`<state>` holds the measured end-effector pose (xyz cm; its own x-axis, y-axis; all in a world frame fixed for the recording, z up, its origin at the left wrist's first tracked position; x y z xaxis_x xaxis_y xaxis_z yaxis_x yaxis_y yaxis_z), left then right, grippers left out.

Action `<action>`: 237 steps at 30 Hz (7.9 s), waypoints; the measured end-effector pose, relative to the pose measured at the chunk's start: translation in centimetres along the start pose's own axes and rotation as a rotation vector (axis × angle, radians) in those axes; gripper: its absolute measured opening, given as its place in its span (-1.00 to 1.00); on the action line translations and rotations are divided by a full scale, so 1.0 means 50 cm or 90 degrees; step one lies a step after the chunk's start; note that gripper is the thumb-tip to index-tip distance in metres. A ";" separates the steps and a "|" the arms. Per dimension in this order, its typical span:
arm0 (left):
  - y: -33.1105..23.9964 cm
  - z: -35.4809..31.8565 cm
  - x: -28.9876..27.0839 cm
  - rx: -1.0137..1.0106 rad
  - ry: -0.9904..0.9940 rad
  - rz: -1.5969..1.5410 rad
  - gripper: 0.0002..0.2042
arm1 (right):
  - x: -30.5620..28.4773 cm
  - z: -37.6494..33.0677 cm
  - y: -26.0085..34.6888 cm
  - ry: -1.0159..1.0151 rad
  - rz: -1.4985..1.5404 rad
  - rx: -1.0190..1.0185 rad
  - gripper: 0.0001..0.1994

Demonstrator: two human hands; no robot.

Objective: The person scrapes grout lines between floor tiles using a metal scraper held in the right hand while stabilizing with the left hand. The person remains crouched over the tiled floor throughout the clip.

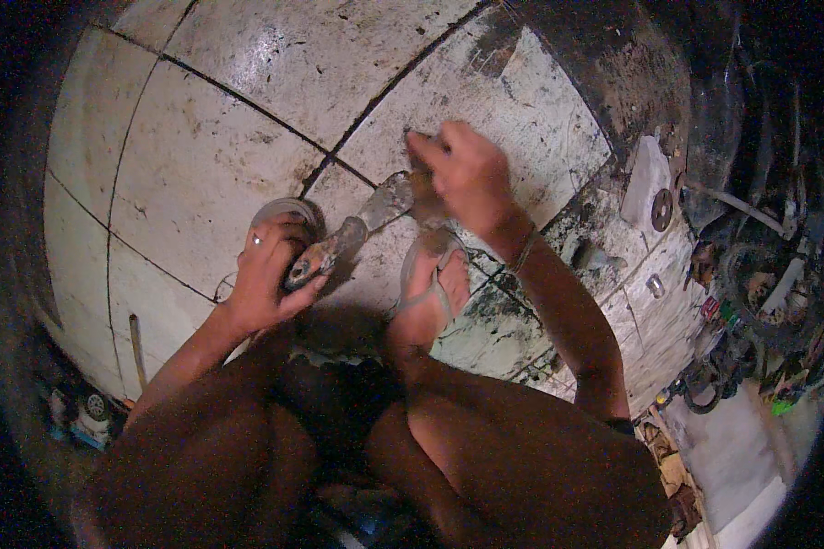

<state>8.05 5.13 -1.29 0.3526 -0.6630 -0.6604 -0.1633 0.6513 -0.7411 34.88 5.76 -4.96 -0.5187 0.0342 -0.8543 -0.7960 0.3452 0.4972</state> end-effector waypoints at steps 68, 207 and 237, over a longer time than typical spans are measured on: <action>0.003 0.001 0.008 -0.016 0.000 0.009 -0.62 | -0.032 -0.054 -0.162 0.059 0.693 0.466 -0.72; -0.007 0.026 0.016 -0.018 -0.013 0.006 -0.58 | -0.090 -0.083 -0.127 -0.127 0.153 0.290 -0.73; 0.052 -0.060 -0.031 -0.147 -0.210 -0.081 -0.52 | -0.019 -0.072 -0.018 0.064 0.149 0.185 -0.68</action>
<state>4.32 6.73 -2.56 0.6536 -0.5540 -0.5156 -0.2882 0.4478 -0.8464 34.96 2.05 -4.02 -0.7159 0.0565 -0.6959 -0.5377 0.5912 0.6012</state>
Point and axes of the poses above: each hand's wrist, its own z-axis towards the middle knuckle, its own x-axis out of the palm, y = z × x, the point moved 10 cm from there along z, towards the middle knuckle, and after that the axes turned 15 degrees about x, right-handed, at the moved point
